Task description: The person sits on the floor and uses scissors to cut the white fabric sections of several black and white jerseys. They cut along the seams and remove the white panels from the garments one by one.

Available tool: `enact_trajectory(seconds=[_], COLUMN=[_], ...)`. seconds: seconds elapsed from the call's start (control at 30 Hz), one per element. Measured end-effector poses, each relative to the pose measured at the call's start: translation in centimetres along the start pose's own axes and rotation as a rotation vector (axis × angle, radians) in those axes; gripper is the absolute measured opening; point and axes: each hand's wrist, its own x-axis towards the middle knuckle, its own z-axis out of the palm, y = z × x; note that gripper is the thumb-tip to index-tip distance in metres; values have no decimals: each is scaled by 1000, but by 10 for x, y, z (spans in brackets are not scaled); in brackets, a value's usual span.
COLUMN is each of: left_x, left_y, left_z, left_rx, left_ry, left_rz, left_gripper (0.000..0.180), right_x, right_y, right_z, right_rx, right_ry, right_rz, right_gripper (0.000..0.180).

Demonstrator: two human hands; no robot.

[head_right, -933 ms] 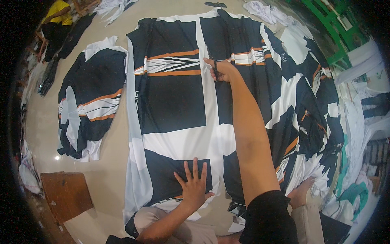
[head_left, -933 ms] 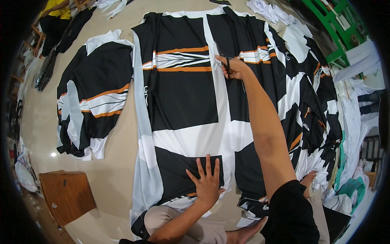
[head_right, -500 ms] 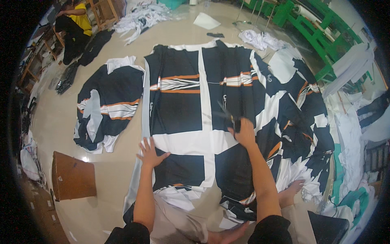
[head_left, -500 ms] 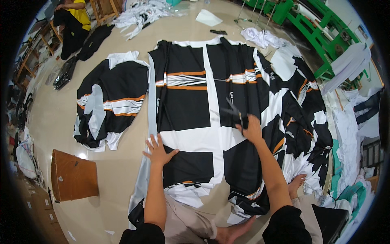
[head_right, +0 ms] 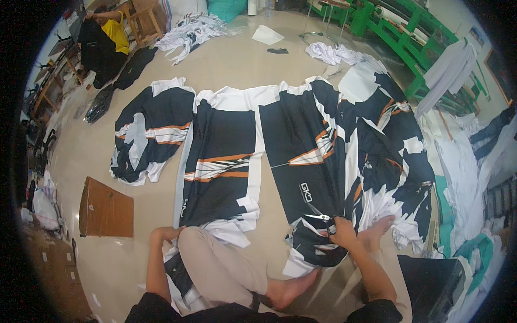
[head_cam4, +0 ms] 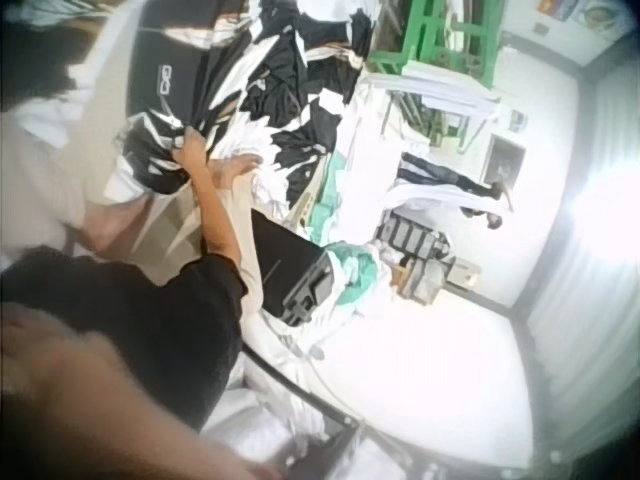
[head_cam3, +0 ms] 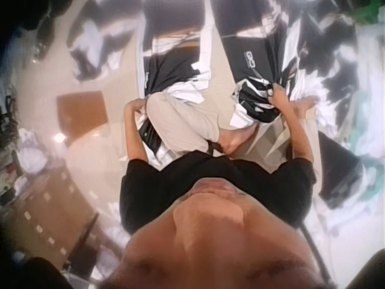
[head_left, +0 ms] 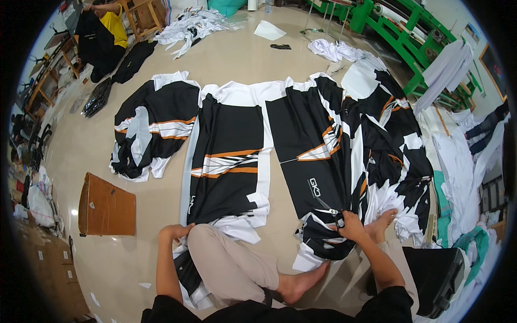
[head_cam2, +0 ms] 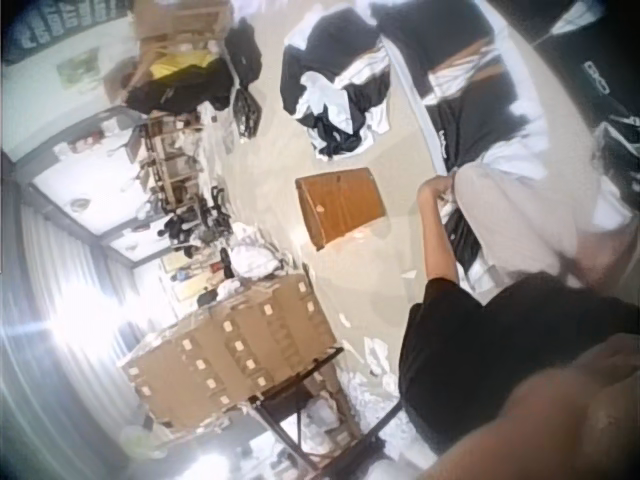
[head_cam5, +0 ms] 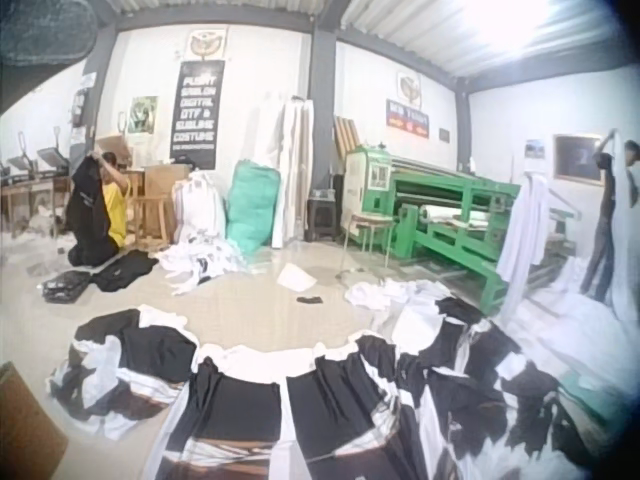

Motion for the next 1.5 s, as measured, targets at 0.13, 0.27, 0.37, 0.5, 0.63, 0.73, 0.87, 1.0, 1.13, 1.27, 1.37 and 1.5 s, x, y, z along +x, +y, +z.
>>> enact_trajectory(seconds=[0.13, 0.27, 0.37, 0.5, 0.63, 0.73, 0.87, 1.0, 1.13, 1.27, 1.37, 1.5], left_x=[13, 23, 27, 43, 16, 49, 60, 59, 58, 56, 59, 60], left_y=[43, 169, 216, 230, 250, 258, 273, 268, 269, 269, 266, 267], left_z=[-24, -40, -41, -6, -6, -11, -15, -19, -21, -23, -21, -19], left_rx=[144, -131, 46, 37, 71, 4, 89, 162, 132, 131, 119, 122], left_ry=[522, 1011, 629, 388, 452, 749, 607, 559, 550, 532, 555, 572], left_rz=[212, 725, 457, 230, 338, 613, 507, 458, 481, 482, 492, 490], left_gripper=[73, 70, 118, 134, 132, 129, 133, 140, 140, 138, 139, 140], right_x=[-5, 20, 41, 54, 76, 98, 140, 187, 213, 227, 235, 240], right_y=[-30, -95, -147, -161, -169, -185, -197, -191, -198, -201, -206, -207], right_z=[-25, -16, -12, 13, 35, 35, 28, 25, 19, 21, 21, 23], right_rx=[-26, 405, 979, 1231, 1185, 1188, 1256, 1199, 1168, 1124, 1103, 1093], right_ry=[125, 132, -358, -575, -523, -479, -419, -452, -444, -438, -427, -408], right_rz=[54, 187, 414, 458, 450, 424, 451, 412, 427, 438, 432, 467], right_gripper=[75, 61, 53, 51, 54, 56, 58, 67, 71, 70, 69, 69])
